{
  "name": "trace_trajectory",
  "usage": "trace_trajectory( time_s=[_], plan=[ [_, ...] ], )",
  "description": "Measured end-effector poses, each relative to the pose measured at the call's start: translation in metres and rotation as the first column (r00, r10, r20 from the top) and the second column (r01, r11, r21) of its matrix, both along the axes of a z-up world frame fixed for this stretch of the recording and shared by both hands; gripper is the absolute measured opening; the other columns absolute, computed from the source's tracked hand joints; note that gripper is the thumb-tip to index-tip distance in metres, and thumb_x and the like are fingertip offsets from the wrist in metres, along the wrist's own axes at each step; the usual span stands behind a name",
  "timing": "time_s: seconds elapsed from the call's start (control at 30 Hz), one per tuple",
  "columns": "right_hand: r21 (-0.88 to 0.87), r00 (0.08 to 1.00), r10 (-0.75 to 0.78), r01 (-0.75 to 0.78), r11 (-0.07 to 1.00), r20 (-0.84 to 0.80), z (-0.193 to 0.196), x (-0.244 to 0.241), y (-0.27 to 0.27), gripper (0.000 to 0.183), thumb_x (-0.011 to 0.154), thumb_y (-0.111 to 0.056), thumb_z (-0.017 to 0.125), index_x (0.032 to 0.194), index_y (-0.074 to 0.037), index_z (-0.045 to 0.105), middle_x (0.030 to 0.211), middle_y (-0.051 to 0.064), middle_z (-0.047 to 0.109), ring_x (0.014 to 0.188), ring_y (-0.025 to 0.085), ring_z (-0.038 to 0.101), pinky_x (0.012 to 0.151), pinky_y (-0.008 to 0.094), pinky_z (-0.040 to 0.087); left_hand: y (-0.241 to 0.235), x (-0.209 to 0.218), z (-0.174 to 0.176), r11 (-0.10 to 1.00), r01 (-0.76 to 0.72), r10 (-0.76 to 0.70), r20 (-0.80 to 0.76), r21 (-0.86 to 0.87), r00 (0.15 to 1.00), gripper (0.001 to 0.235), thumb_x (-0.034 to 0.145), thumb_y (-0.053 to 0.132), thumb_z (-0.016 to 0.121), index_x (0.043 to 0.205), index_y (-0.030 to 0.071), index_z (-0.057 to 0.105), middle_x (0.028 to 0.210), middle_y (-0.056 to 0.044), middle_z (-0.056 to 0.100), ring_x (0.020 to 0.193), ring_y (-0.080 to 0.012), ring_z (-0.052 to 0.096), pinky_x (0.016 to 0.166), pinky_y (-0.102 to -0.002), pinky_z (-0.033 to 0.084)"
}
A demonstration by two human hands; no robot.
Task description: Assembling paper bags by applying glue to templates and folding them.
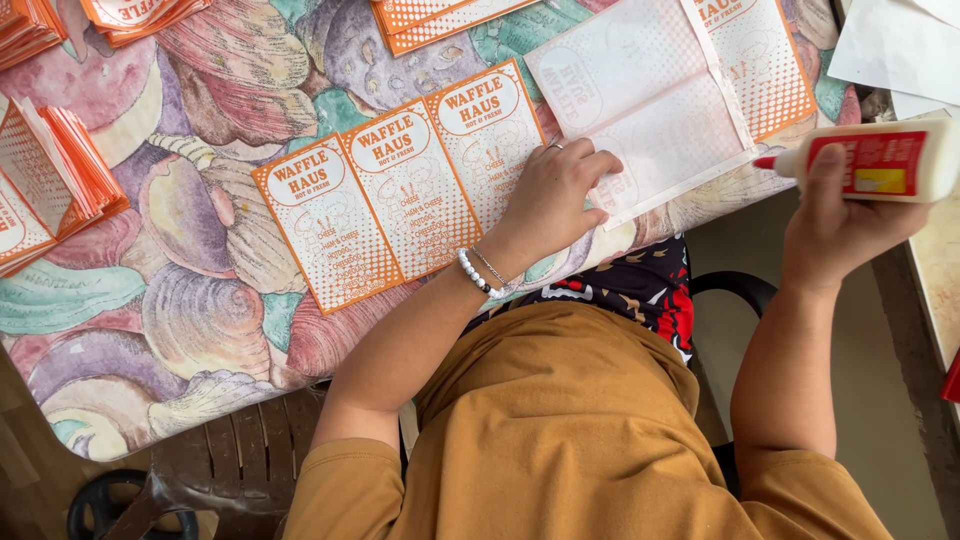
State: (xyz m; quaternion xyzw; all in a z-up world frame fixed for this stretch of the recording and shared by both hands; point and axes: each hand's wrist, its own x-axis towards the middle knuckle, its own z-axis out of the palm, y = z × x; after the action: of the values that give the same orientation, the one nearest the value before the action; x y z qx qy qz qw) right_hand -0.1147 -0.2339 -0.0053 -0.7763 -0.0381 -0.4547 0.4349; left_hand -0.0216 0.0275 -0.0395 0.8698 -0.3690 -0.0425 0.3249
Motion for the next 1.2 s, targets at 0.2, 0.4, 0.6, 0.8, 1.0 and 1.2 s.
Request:
trace_trajectory(
  time_s=[0.2,0.4,0.6,0.8,1.0,1.2],
  plan=[
    [-0.027,0.986,-0.088,0.085,0.996,-0.144,-0.041,-0.005,-0.017,0.024,0.114,0.002,0.079,0.099,0.014,0.064,0.087,0.018,0.064,0.079,0.027,0.062,0.073,0.044,0.056,0.001,0.0,0.0,1.0,-0.006,0.006,-0.006,-0.003,1.0,0.053,0.063,0.027,0.092,0.11,0.024,0.068,0.093,0.0,0.062,0.089,-0.0283,0.064,0.078,-0.044,0.045],
    [-0.094,0.999,-0.037,0.035,0.995,-0.026,-0.021,0.005,-0.017,0.019,0.109,0.013,0.07,0.113,0.024,0.055,0.106,0.039,0.066,0.108,0.054,0.071,0.087,0.06,0.062,0.0,-0.001,0.002,1.0,-0.005,0.005,-0.008,-0.004,1.0,0.053,0.063,0.027,0.091,0.11,0.023,0.069,0.093,0.0,0.062,0.089,-0.0292,0.065,0.077,-0.045,0.045],
    [-0.031,0.987,-0.074,0.07,0.997,-0.142,-0.041,-0.004,-0.02,0.017,0.11,0.01,0.074,0.103,0.017,0.061,0.095,0.024,0.065,0.08,0.028,0.06,0.072,0.046,0.054,0.0,0.0,0.0,1.0,-0.007,0.007,-0.007,0.005,1.0,0.052,0.063,0.027,0.092,0.11,0.023,0.069,0.093,0.0,0.062,0.088,-0.0291,0.065,0.078,-0.045,0.045],
    [-0.041,0.997,-0.051,0.049,0.998,-0.051,-0.028,0.002,-0.023,0.012,0.109,0.013,0.07,0.11,0.019,0.06,0.099,0.029,0.064,0.092,0.04,0.068,0.086,0.055,0.063,0.0,0.0,0.0,1.0,-0.008,0.008,-0.002,0.013,1.0,0.053,0.064,0.029,0.091,0.111,0.023,0.068,0.096,-0.001,0.063,0.091,-0.03,0.065,0.079,-0.045,0.045],
    [-0.072,0.988,-0.087,0.078,0.994,-0.13,-0.031,0.003,-0.022,0.029,0.104,0.015,0.074,0.127,0.022,0.058,0.101,0.029,0.065,0.089,0.034,0.062,0.077,0.048,0.057,0.001,0.0,0.001,1.0,0.003,-0.003,-0.009,-0.004,1.0,0.054,0.063,0.027,0.092,0.111,0.023,0.068,0.093,0.0,0.062,0.088,-0.0284,0.064,0.078,-0.044,0.045],
    [-0.02,1.0,0.001,-0.002,1.0,-0.029,-0.013,0.007,-0.014,0.015,0.107,0.016,0.067,0.109,0.024,0.054,0.104,0.035,0.06,0.11,0.051,0.064,0.1,0.064,0.061,0.002,-0.001,0.003,1.0,-0.001,0.001,0.002,-0.003,1.0,0.053,0.062,0.026,0.091,0.11,0.023,0.068,0.092,0.0,0.062,0.087,-0.029,0.064,0.078,-0.045,0.045]
  ],
)
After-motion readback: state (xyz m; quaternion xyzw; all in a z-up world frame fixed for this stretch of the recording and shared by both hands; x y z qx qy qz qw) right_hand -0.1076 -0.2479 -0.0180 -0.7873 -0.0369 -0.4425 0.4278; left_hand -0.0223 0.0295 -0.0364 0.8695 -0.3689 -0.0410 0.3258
